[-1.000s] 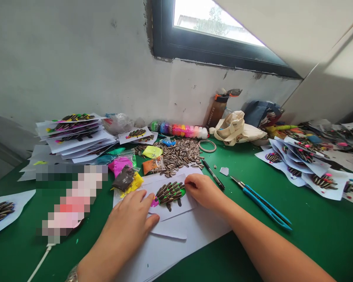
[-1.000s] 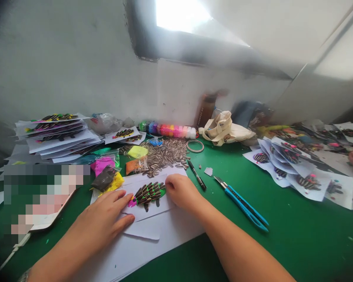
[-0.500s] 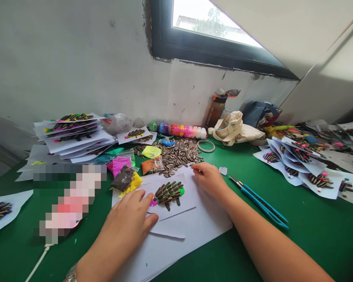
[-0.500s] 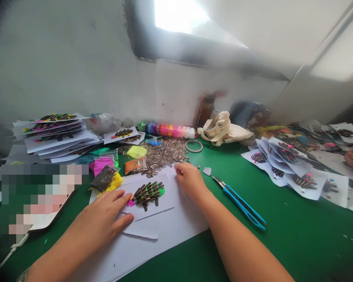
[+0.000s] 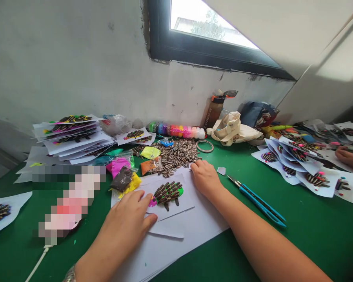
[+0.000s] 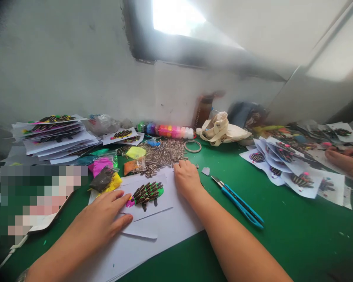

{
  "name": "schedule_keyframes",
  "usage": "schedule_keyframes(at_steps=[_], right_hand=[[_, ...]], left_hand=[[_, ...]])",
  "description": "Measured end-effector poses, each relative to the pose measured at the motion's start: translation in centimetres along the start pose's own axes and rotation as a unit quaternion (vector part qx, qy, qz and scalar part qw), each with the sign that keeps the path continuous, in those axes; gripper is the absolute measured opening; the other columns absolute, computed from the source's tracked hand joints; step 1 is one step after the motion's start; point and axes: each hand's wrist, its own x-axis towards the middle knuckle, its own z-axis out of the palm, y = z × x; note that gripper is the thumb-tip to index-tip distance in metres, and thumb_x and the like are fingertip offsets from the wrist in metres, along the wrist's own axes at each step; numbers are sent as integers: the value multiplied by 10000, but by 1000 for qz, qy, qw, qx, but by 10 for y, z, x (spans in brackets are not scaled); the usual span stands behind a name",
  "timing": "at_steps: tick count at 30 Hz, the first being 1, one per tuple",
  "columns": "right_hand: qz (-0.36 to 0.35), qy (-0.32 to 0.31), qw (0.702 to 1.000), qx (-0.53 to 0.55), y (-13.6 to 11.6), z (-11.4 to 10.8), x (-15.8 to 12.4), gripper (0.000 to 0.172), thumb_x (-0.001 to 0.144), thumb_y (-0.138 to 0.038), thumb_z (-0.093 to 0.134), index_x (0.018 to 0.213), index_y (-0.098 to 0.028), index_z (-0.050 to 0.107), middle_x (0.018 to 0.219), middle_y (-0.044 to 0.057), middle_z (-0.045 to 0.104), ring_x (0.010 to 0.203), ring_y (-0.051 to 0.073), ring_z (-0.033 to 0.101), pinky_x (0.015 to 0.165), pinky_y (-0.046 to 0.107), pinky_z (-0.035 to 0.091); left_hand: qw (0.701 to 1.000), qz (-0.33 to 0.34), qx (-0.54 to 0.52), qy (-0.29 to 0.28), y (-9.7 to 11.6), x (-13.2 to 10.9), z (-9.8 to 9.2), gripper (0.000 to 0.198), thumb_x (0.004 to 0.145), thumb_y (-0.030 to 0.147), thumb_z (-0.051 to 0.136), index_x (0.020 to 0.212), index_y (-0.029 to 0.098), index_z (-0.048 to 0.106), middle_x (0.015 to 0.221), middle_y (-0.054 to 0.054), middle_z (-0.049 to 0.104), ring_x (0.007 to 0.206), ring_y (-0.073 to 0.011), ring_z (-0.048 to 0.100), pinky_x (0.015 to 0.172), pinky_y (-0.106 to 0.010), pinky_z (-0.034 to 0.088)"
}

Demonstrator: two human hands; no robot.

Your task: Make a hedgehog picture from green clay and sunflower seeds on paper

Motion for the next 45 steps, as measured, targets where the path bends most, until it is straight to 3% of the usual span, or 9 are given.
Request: schedule_keyframes(at_steps=[4,6,10,16,20,25,32,39,45], right_hand=[[7,0,1000,24,-3,-8,-6,232,912,-71,382,925,-150,600,894,90,640,802,187,551,693,277,356],[2,-17,996,90,-5,-15,-10,219,935,-123,382,938,-172,596,835,37,648,740,148,563,665,240,375],[-9,-98,942,322,-11,-25,-18,162,865,-165,479,828,-196,634,731,-17,637,695,123,561,635,208,388],[-1,-120,910,396,-17,-22,-21,146,806,-164,519,834,-202,656,707,-30,615,656,110,520,608,209,370],[-2,-150,903,403,-17,-23,-22,147,798,-159,520,825,-207,657,705,-36,622,652,105,519,599,204,367],[0,-143,914,379,-17,-25,-21,153,799,-146,526,822,-203,666,706,-30,633,657,109,530,614,211,370],[-69,-137,932,329,-17,-25,-19,215,785,-63,519,833,-199,678,795,-7,669,742,128,567,664,217,376],[-92,-142,935,312,-25,-24,-18,210,793,-59,520,837,-196,673,810,4,664,759,137,568,671,222,372],[-42,-130,950,282,-20,-31,-21,180,780,-129,581,923,-206,659,765,-7,638,677,127,524,612,219,341]], left_hand=[[1000,0,-5,-1,1,1,-1,443,852,329,516,1262,183,602,1329,-127,559,1244,-311,484,1003,-457,424],[1000,3,-5,-4,1,1,-2,441,852,325,521,1261,180,602,1323,-128,563,1244,-313,484,1008,-459,419],[1000,0,-4,-3,1,0,-2,435,853,318,525,1262,188,600,1322,-120,565,1237,-311,489,992,-461,430],[1000,2,-6,3,-1,-1,0,444,851,319,528,1266,182,599,1320,-128,567,1238,-317,486,985,-466,434],[1000,2,-7,1,0,-1,-1,446,852,323,524,1271,187,595,1326,-122,563,1244,-314,480,991,-464,429],[1000,6,-7,0,0,0,-2,430,854,320,521,1254,185,605,1306,-125,574,1227,-313,493,984,-460,435],[1000,3,-8,6,1,0,-1,427,845,311,534,1249,194,608,1303,-126,577,1222,-314,500,980,-462,439],[1000,5,-5,3,1,-1,-2,438,854,317,524,1260,175,606,1335,-144,557,1249,-325,481,1006,-470,420],[1000,6,-15,9,1,0,-2,445,846,311,536,1265,174,603,1335,-149,557,1253,-338,479,1007,-484,418]])
